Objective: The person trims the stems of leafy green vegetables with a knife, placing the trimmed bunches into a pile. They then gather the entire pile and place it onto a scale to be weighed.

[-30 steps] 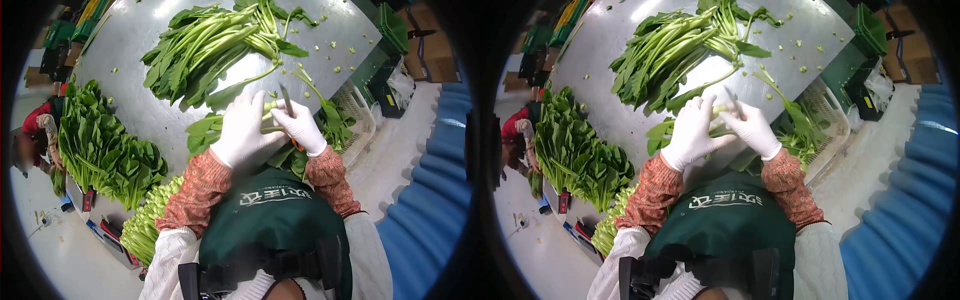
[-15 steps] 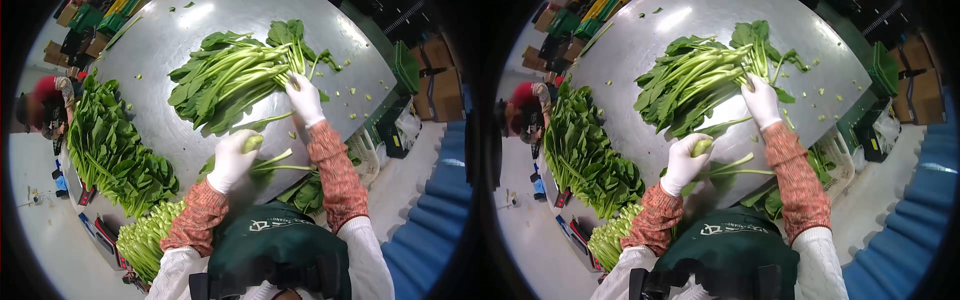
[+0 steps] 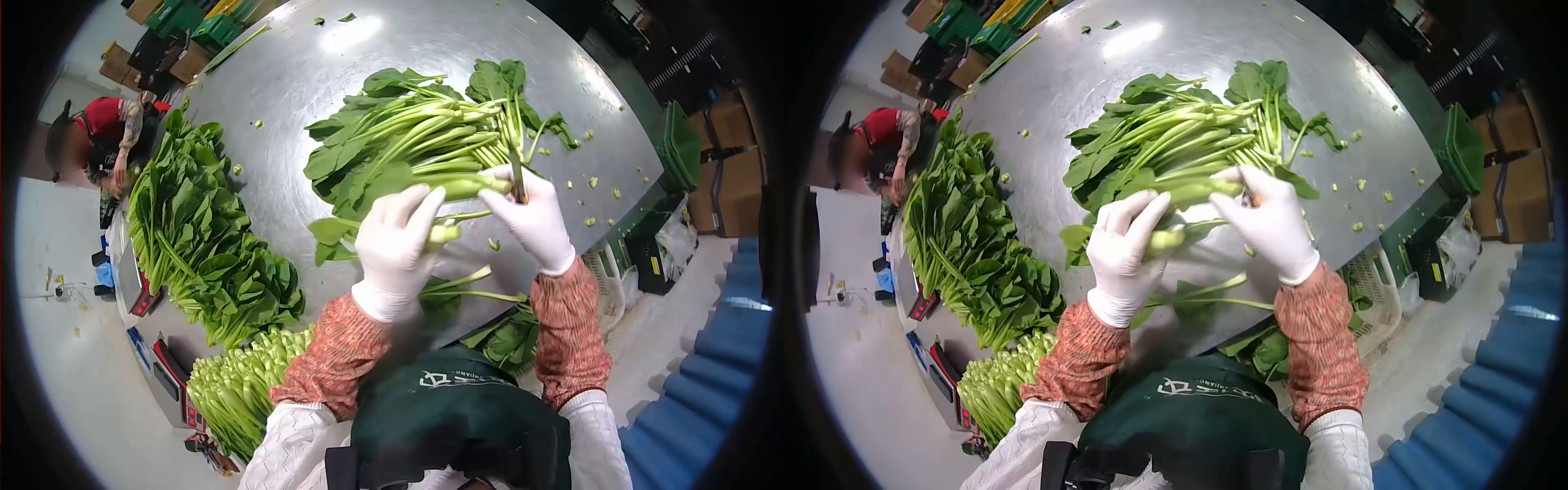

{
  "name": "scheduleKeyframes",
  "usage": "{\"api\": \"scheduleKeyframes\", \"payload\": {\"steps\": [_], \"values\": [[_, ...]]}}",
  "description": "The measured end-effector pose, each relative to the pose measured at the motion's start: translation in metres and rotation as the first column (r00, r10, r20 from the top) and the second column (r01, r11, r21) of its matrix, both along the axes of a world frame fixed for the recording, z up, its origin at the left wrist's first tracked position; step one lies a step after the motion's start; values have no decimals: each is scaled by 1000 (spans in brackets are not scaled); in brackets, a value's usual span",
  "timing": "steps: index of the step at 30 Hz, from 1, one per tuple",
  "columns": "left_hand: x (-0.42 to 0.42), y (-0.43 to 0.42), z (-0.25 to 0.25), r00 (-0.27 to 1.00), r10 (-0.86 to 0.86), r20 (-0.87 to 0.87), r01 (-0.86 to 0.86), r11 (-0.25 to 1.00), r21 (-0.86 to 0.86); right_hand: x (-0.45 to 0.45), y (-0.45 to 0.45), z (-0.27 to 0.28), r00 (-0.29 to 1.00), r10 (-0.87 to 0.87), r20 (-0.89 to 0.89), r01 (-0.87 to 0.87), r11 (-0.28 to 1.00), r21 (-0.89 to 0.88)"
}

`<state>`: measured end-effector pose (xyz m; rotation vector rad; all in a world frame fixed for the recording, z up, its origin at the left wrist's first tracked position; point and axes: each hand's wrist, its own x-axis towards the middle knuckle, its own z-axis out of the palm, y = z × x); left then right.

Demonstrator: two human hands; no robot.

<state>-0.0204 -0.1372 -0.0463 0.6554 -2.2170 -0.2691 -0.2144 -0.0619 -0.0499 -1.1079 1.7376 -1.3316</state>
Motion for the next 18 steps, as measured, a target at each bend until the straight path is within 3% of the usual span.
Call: {"api": "scheduleKeyframes", "payload": {"steps": [3, 8, 11, 12, 15, 16, 18], "values": [[-11, 12, 11, 997, -62, 47, 62, 998, 12, 23, 28, 28, 984, 53, 168, -48, 998, -34], [-4, 29, 5, 988, -128, 84, 99, 954, 282, 21, 56, 1, 990, -47, 137, 58, 995, -79], [4, 38, -3, 981, -137, 140, 89, 948, 306, 28, 68, -17, 988, -129, -82, 129, 992, -12], [5, 40, -4, 978, -140, 152, 80, 935, 344, 30, 67, -25, 977, -155, -149, 137, 982, -128], [11, 41, -7, 977, -170, 132, 97, 895, 436, 29, 73, -28, 908, -148, -393, 82, 980, -179], [13, 39, -5, 969, -199, 144, 124, 903, 412, 28, 75, -26, 901, -120, -417, 79, 990, -115], [22, 38, 11, 979, -193, 71, 90, 712, 697, 7, 78, -46, 914, -306, -267, 301, 952, -59]]}}
